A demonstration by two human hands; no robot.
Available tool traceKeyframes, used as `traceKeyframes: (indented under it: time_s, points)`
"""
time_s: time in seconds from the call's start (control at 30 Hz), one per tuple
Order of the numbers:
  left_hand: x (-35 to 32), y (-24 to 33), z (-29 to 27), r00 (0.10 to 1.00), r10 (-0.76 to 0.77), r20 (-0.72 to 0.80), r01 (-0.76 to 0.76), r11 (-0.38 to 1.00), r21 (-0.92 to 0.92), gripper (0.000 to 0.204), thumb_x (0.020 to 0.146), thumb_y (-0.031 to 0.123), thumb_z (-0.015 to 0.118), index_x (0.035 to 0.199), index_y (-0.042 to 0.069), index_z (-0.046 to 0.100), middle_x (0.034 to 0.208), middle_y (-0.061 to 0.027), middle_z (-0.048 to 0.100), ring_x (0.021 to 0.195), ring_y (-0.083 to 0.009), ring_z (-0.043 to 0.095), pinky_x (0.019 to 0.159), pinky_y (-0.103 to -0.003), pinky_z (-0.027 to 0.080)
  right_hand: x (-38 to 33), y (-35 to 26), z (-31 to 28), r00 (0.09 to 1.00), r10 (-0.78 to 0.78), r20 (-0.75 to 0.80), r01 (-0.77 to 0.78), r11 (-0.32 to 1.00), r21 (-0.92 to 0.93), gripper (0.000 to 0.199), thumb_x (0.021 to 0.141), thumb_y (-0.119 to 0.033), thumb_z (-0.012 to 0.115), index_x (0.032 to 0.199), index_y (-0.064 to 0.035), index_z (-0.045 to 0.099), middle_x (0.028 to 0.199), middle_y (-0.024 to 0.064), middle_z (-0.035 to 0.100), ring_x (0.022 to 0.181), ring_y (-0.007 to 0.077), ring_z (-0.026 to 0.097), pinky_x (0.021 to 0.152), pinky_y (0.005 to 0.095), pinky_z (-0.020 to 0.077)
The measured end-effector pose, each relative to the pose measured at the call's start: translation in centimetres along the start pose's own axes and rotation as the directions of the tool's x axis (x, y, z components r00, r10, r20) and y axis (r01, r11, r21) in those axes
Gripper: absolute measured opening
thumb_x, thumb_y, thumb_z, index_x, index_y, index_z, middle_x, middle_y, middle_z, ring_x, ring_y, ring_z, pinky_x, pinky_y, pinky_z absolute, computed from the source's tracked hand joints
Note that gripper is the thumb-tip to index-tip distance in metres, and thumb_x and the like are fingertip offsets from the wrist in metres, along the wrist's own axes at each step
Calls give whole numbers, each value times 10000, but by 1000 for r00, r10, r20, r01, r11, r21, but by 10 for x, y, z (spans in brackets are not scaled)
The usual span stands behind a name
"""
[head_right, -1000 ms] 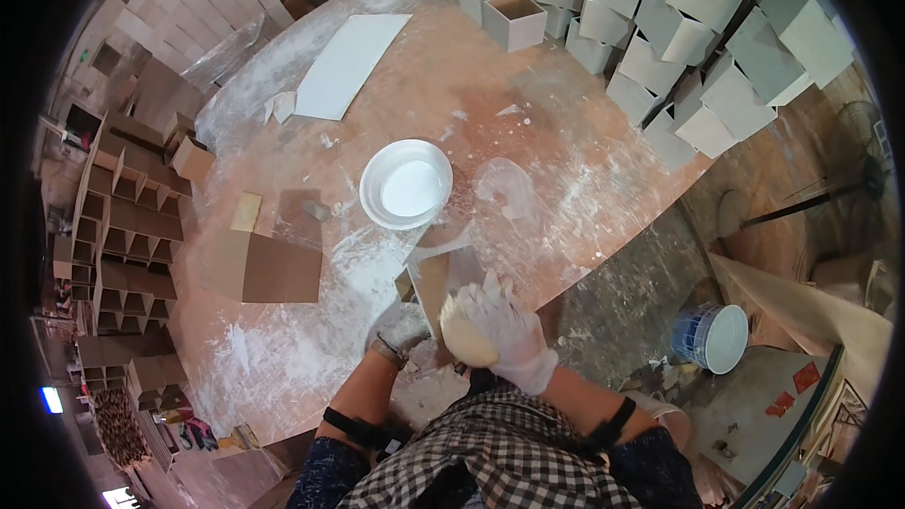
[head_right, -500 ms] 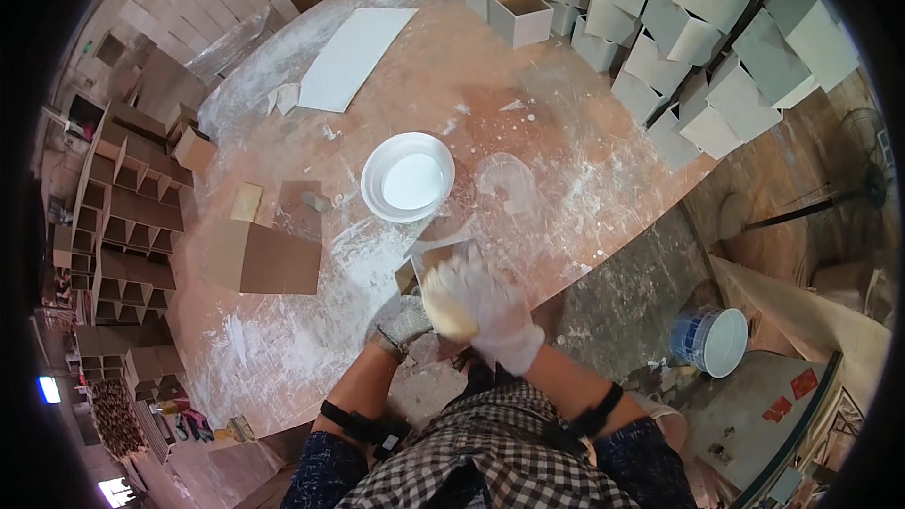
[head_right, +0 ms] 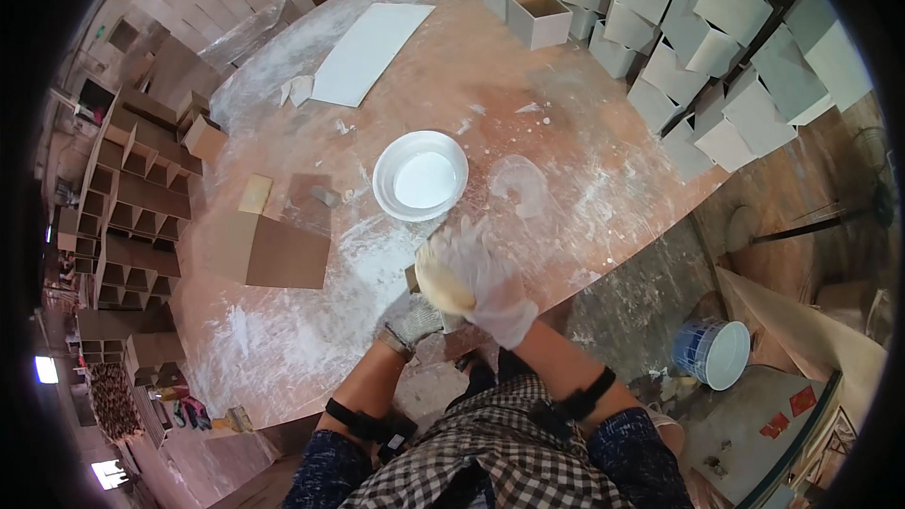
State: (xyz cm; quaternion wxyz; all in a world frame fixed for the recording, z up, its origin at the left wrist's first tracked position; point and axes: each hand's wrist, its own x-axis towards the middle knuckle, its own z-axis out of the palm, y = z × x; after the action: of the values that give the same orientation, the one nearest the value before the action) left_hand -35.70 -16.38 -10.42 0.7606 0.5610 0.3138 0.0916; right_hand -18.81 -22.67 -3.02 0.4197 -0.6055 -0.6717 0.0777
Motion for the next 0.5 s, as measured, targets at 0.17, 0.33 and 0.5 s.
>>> traceKeyframes:
  time_s: [0.17, 0.33, 0.5]
  points:
    - [6, -37, -4, 722, 692, -15, -436, 472, 767, 650, 849, 283, 598, 1366, 53, 277, 1335, -127, 407, 1166, -245, 459, 1034, -358, 338, -23, -18, -2, 965, -168, 202, 222, 933, -284, 526, 750, -262, 614, 1235, -94, 498, 1239, 106, 512, 1128, 267, 510, 914, 371, 440]
    - [4, 12, 8, 984, -134, -114, 174, 631, 756, 509, 797, 350, 609, 1207, 57, 536, 1132, -130, 589, 1090, -236, 525, 969, -333, 392, -52, -8, -7, 938, -192, 290, 278, 914, -295, 512, 724, -224, 633, 1208, -106, 516, 1186, 97, 542, 1156, 249, 491, 976, 382, 396]
    - [9, -35, -2, 926, 359, -118, -168, 670, 723, 592, 852, 367, 548, 1327, 54, 385, 1311, -140, 447, 1193, -269, 432, 987, -361, 385, 19, 12, -4, 992, -12, 127, -6, 990, 139, 610, 662, -263, 703, 1216, -93, 514, 1178, 120, 554, 1149, 277, 503, 944, 397, 432]
